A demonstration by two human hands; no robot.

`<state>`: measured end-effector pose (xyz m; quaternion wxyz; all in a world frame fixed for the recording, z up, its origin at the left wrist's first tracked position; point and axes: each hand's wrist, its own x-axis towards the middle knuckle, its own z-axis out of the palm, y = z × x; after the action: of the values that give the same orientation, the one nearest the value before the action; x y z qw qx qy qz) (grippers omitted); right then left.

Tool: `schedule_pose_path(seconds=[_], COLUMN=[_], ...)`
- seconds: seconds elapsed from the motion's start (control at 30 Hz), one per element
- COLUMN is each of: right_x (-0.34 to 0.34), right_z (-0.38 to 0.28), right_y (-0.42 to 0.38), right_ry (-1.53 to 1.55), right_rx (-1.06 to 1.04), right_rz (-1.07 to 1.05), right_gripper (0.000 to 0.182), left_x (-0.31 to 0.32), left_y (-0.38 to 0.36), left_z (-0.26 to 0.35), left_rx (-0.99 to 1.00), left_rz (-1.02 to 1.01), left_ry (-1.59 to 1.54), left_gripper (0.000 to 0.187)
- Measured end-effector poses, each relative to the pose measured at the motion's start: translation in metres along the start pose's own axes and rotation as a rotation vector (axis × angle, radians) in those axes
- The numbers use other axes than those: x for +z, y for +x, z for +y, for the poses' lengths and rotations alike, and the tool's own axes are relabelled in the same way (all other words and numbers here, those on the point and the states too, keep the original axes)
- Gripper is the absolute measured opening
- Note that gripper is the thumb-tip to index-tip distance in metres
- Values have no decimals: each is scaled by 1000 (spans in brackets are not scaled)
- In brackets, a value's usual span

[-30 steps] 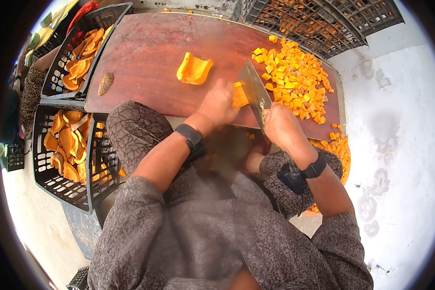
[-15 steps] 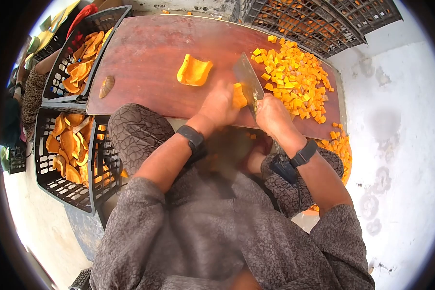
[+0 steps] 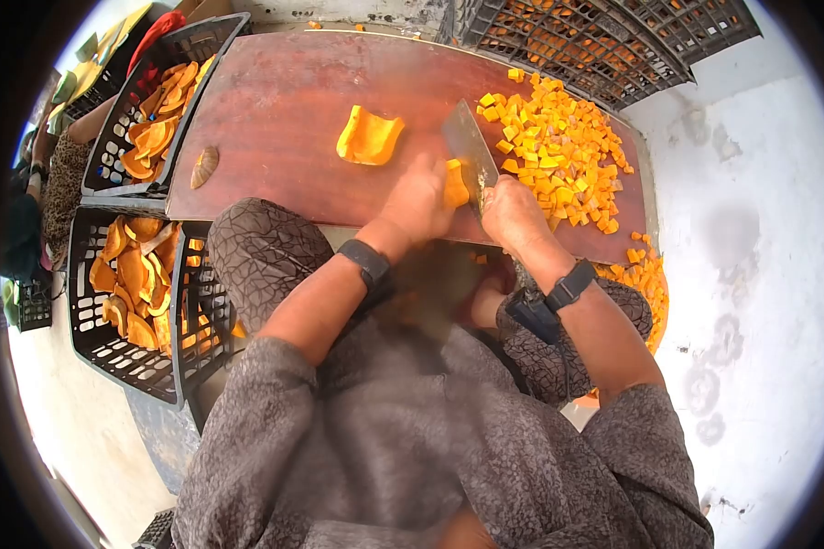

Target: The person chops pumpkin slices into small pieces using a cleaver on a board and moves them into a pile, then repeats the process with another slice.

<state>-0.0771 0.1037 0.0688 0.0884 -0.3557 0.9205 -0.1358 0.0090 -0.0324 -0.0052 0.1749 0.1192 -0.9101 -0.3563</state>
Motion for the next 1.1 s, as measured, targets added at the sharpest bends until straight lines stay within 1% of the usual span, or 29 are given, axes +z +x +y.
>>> schedule_pose_path(seconds=[0.13,0.2,0.23,0.3,0.33,0.4,0.43,0.5,0.53,0.6,0.83,0.93,1.03,1.1], right_x=[-4,-16,-26,-45,-38,-13,-4,5,6,4,16,10,0,1], right_z=[-2,-10,-17,-27,-21,-5,-1,-2,-4,-9,-2,-8,-11,-10], right_y=[-2,-7,-10,-15,-14,-8,-7,1,4,7,-5,-6,-10,-6], right_ry=[-15,2,3,42,39,46,50,7,8,12,21,31,26,30], right_rx=[2,-5,-6,183,186,146,151,4,3,32,49,42,-19,-23], right_rz=[13,-99,-103,-323,-323,-228,-234,-28,-24,-8,67,52,-24,-30], right_gripper=[28,27,27,25,25,23,23,22,22,22,22,22,21,21], left_x=[-3,-6,-7,-6,-3,-1,0,-2,-3,-3,-3,-2,-1,-4], left_y=[-1,-3,-4,-5,-3,-3,-5,-2,-3,-3,-13,-16,-16,-11], left_z=[3,5,5,6,5,2,2,2,2,4,10,8,6,5], left_rx=[74,28,24,34,35,51,48,84,88,158,113,107,73,94], left_rz=[46,13,12,15,14,34,26,4,6,56,38,15,33,31], left_ry=[-2,-5,-4,20,17,-7,-8,37,41,40,48,62,-4,12], left_gripper=[51,51,51,51,51,52,52,54,54,54,56,60,61,64])
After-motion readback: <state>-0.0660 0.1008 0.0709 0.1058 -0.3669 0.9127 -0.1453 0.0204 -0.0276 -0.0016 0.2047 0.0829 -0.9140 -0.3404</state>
